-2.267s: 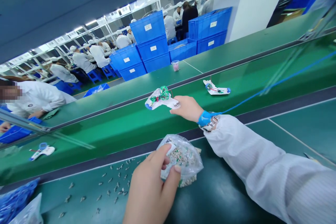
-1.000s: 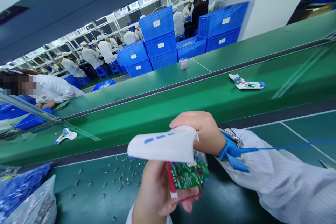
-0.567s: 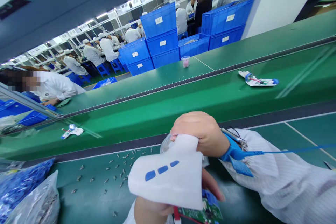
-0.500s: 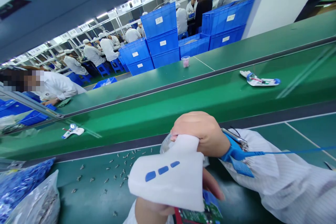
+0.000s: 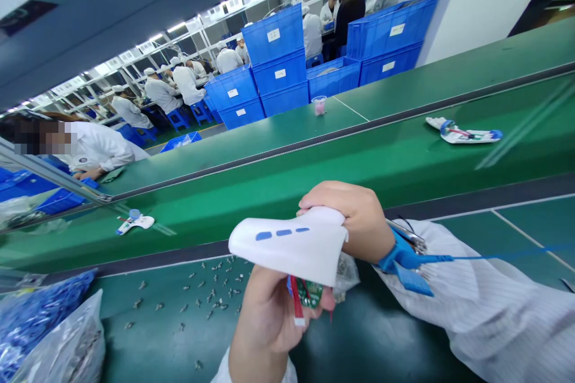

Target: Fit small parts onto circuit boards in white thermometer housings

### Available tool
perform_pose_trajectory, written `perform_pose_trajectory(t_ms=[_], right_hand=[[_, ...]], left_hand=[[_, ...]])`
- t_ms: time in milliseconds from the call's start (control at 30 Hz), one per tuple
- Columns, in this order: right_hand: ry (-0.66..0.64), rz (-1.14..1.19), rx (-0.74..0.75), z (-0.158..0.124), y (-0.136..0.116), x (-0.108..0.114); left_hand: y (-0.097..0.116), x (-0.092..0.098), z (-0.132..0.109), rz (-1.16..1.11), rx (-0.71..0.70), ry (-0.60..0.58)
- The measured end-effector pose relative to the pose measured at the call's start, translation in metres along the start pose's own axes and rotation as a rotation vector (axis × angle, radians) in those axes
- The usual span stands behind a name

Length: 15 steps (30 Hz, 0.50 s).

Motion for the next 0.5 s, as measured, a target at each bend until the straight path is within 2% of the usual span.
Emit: perform_pose_trajectory(t_ms=[233,400,500], right_hand=[[-0.016,-0.004,-0.145,0.002,0.008,0.000],[-0.016,-0.049,-0.232,0.001,0.018,-0.002],[-0.011,-0.105,-0.258,0.000,0.022,-0.003]], left_hand=[[0.016,0.012,-0.002,-0.022,-0.196,0.205],[0.029,0.014,-0.007,0.045,-0.338,0.216],[0.033,0.015,-0.009,0.053,-0.366,0.238]])
Point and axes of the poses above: each hand's wrist, its own z-axis towards the middle knuckle, its own x-axis out of the back of the hand, y = z × x, the point moved 8 cm from there along z, towards the middle knuckle, and after that the axes turned 11 degrees about -y, right-handed, at the moved point
